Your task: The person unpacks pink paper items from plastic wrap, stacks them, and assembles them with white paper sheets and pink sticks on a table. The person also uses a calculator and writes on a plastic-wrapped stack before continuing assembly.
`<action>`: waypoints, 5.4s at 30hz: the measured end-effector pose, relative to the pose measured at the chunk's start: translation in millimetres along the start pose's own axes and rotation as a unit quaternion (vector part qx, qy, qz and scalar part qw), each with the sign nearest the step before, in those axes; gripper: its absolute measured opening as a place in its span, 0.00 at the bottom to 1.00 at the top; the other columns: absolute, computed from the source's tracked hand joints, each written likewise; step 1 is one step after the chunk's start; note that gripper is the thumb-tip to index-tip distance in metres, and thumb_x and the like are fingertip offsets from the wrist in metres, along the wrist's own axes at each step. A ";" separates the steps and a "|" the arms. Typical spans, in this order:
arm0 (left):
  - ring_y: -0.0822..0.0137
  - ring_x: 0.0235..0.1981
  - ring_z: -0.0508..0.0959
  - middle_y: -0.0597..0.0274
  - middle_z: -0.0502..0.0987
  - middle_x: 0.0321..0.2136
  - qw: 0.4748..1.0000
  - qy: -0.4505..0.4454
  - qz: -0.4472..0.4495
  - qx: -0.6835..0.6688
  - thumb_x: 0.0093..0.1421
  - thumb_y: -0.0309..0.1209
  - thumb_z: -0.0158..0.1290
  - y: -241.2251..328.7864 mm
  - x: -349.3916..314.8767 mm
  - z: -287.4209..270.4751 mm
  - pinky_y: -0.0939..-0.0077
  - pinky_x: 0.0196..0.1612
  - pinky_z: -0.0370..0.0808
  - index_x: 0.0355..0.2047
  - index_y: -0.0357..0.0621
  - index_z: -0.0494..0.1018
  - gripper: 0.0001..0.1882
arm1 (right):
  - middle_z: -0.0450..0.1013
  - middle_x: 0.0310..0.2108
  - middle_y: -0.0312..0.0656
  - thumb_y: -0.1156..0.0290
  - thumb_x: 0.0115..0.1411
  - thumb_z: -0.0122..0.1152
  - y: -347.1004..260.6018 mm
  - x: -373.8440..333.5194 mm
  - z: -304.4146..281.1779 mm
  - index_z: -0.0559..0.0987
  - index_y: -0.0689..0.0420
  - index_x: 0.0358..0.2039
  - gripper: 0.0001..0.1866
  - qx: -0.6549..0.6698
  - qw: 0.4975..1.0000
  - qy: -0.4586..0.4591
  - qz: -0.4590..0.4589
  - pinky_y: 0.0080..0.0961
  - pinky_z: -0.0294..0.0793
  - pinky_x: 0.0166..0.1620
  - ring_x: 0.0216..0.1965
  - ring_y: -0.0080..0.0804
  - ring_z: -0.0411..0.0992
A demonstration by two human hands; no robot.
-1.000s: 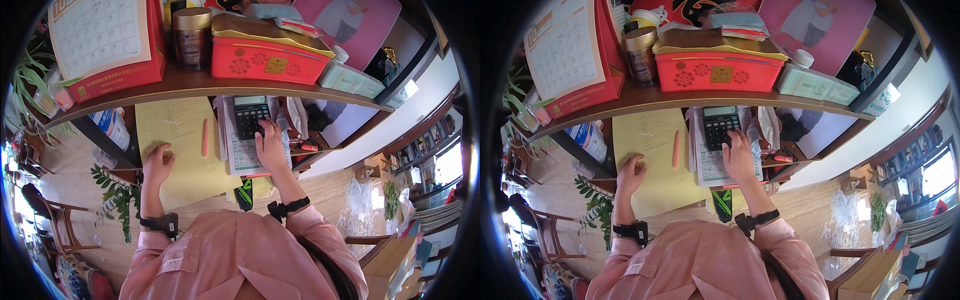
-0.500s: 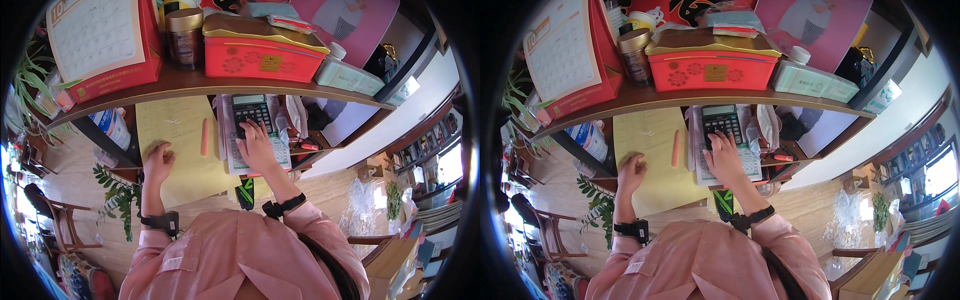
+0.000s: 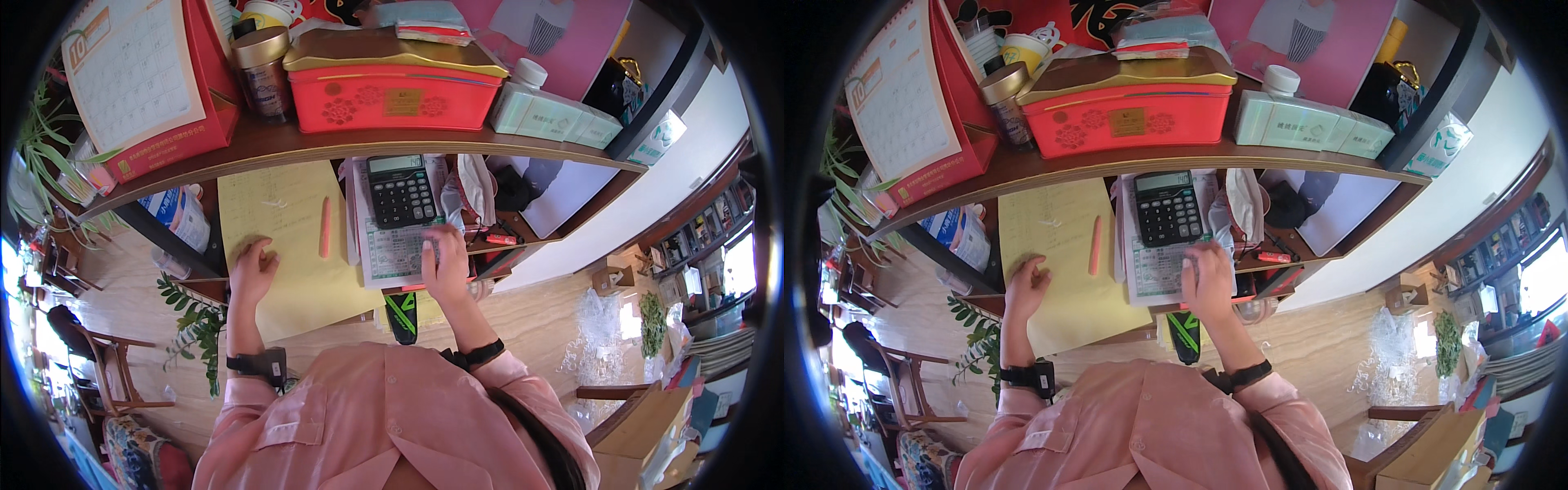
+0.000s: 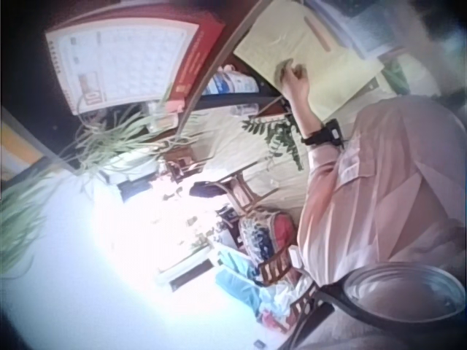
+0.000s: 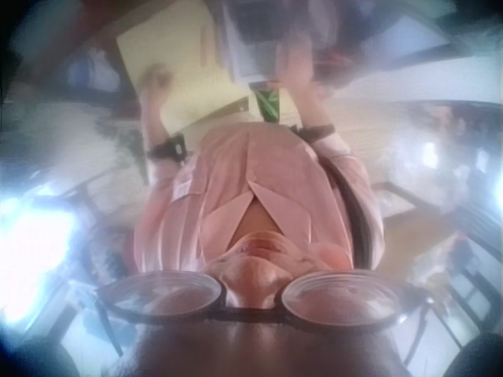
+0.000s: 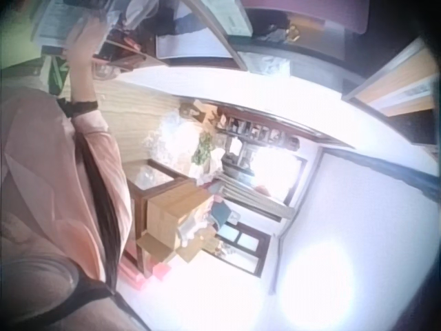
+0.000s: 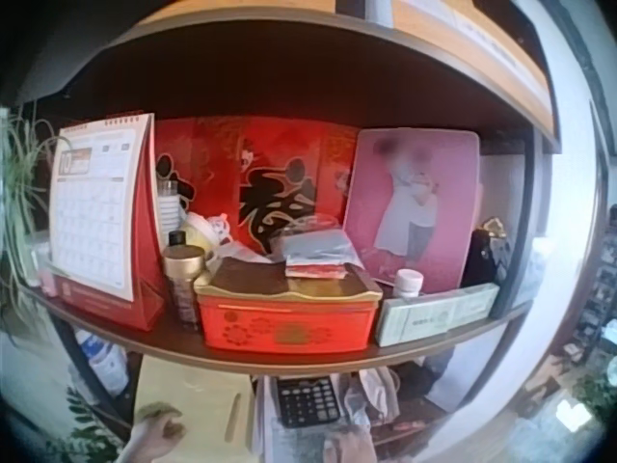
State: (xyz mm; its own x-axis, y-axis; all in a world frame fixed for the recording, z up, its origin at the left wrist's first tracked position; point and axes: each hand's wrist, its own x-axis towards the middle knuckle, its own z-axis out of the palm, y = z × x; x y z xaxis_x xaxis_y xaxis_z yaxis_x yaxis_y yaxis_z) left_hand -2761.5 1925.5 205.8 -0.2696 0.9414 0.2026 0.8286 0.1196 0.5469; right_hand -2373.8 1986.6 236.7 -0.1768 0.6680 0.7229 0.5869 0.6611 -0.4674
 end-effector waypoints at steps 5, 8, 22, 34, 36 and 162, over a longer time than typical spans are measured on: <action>0.56 0.32 0.77 0.61 0.76 0.30 0.999 0.009 -0.021 -0.031 0.57 0.37 0.62 13.9 -8.8 -6.0 0.61 0.37 0.75 0.46 0.48 0.75 0.18 | 0.74 0.21 0.46 0.77 0.56 0.61 3.6 -10.7 -8.7 0.77 0.61 0.28 0.02 0.064 0.997 -0.019 -0.025 0.37 0.73 0.28 0.23 0.47 0.74; 0.54 0.36 0.79 0.58 0.80 0.32 0.996 0.042 -0.043 0.061 0.58 0.43 0.62 51.1 -7.5 -2.8 0.60 0.40 0.76 0.43 0.47 0.76 0.17 | 0.73 0.19 0.45 0.76 0.55 0.63 10.5 -7.2 -10.9 0.77 0.60 0.27 0.03 0.101 0.994 -0.016 -0.050 0.35 0.73 0.25 0.20 0.45 0.74; 0.47 0.30 0.83 0.47 0.82 0.30 0.971 -0.001 -0.167 0.173 0.63 0.33 0.45 157.6 -53.4 50.7 0.52 0.30 0.78 0.35 0.40 0.76 0.12 | 0.74 0.22 0.44 0.77 0.56 0.63 9.4 -19.0 -11.9 0.78 0.60 0.35 0.06 0.274 0.930 -0.196 -0.146 0.36 0.73 0.29 0.23 0.40 0.74; 0.45 0.34 0.78 0.47 0.78 0.30 0.914 0.079 -0.347 -0.195 0.70 0.45 0.45 163.8 -442.1 54.7 0.51 0.37 0.71 0.41 0.43 0.73 0.17 | 0.76 0.27 0.48 0.66 0.62 0.62 -167.1 -220.2 32.4 0.75 0.51 0.39 0.07 0.281 0.696 -0.575 -0.326 0.47 0.73 0.32 0.31 0.54 0.76; 0.48 0.35 0.79 0.49 0.79 0.31 0.879 0.128 -0.417 -0.193 0.69 0.46 0.46 155.9 -519.4 67.2 0.53 0.37 0.72 0.40 0.44 0.73 0.18 | 0.75 0.25 0.48 0.63 0.62 0.62 -197.1 -268.3 24.9 0.74 0.53 0.33 0.09 0.260 0.674 -0.598 -0.349 0.47 0.73 0.31 0.30 0.54 0.76; 0.36 0.29 0.78 0.38 0.78 0.24 0.839 -0.005 -0.499 0.216 0.67 0.46 0.50 -25.8 -1190.2 -99.3 0.44 0.33 0.73 0.23 0.36 0.75 0.25 | 0.79 0.33 0.41 0.75 0.65 0.52 -604.5 -962.6 -217.8 0.76 0.63 0.42 0.08 0.505 0.618 -0.494 0.346 0.21 0.75 0.40 0.36 0.23 0.77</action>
State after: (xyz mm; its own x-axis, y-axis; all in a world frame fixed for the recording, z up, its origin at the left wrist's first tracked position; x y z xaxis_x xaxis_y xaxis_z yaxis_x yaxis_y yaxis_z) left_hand -2510.7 770.6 31.2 -0.9329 0.3065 -0.1890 0.2933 0.9513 0.0949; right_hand -2386.4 869.5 -65.7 -0.8480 0.4632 -0.2577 0.0885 -0.3556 -0.9304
